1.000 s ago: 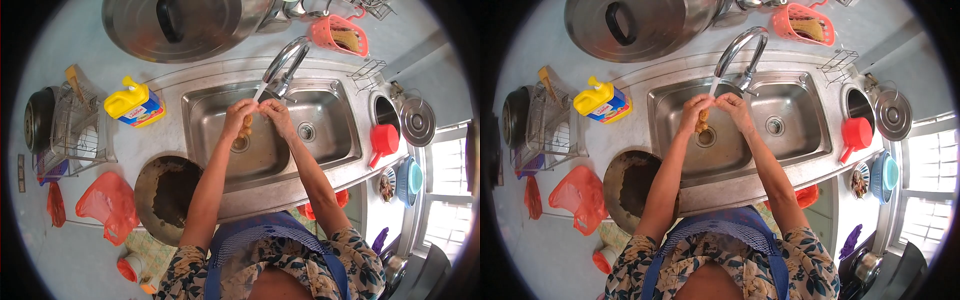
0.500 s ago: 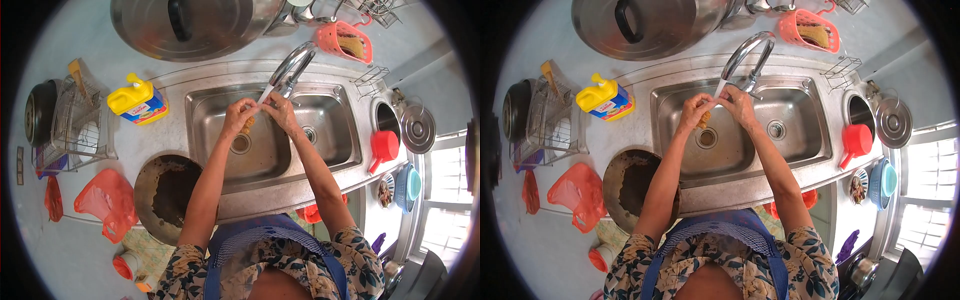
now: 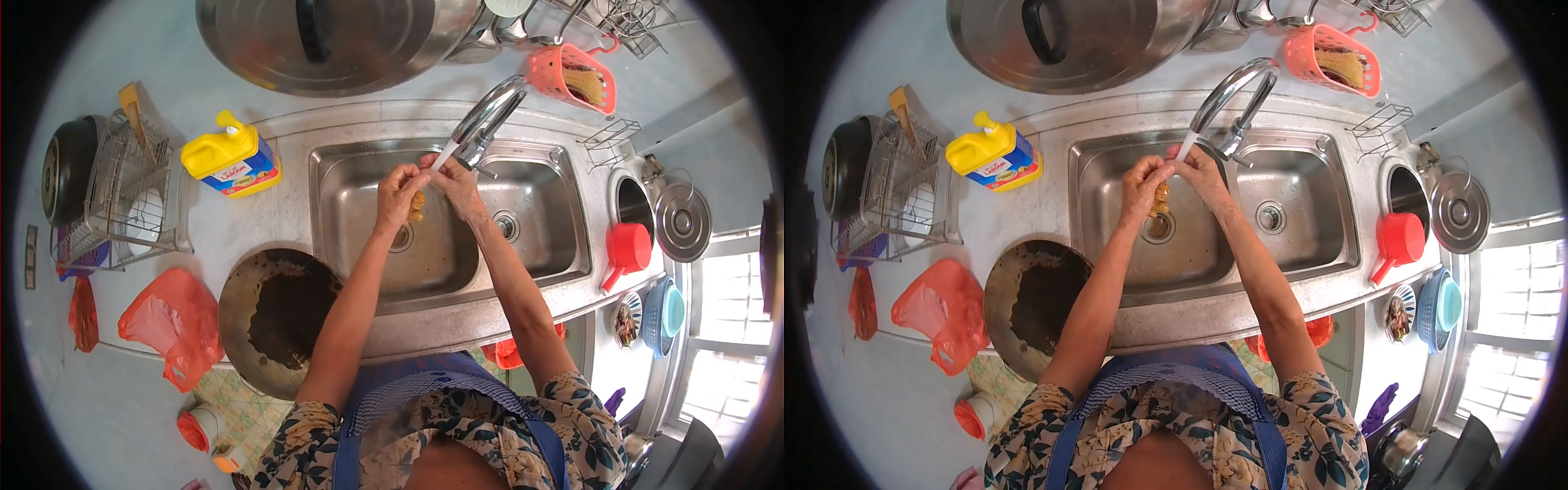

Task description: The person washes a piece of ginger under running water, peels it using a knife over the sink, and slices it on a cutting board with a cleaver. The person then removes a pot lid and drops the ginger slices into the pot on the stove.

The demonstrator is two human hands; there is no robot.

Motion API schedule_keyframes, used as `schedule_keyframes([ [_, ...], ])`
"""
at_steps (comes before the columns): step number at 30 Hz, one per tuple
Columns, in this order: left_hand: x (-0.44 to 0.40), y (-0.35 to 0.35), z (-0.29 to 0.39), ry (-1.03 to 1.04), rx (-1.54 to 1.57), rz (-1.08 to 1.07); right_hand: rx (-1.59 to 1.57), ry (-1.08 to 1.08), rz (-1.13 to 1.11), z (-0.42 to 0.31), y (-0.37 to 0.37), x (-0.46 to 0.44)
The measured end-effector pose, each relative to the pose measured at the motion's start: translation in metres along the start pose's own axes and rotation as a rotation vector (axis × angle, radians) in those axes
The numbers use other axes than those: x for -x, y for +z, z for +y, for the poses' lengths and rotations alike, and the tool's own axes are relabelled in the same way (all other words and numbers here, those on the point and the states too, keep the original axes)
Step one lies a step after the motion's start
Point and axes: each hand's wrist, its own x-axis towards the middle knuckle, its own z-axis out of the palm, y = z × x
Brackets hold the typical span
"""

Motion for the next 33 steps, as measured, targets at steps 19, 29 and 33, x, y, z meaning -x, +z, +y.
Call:
schedule_keyframes([
  [19,-0.013,0.002,-0.048,-0.679,0.948,0.005,0.844,-0.267,0.069,-0.021,0.005,-0.001],
  [29,-0.034,0.017,-0.055,-0.447,0.426,0.007,1.511,-0.071,-0.324,-0.096,0.009,0.023],
  [33,-0.022,0.027,-0.079,-0.429,0.100,0.110,1.616,-0.429,-0.517,-0.197,0.018,0.006],
])
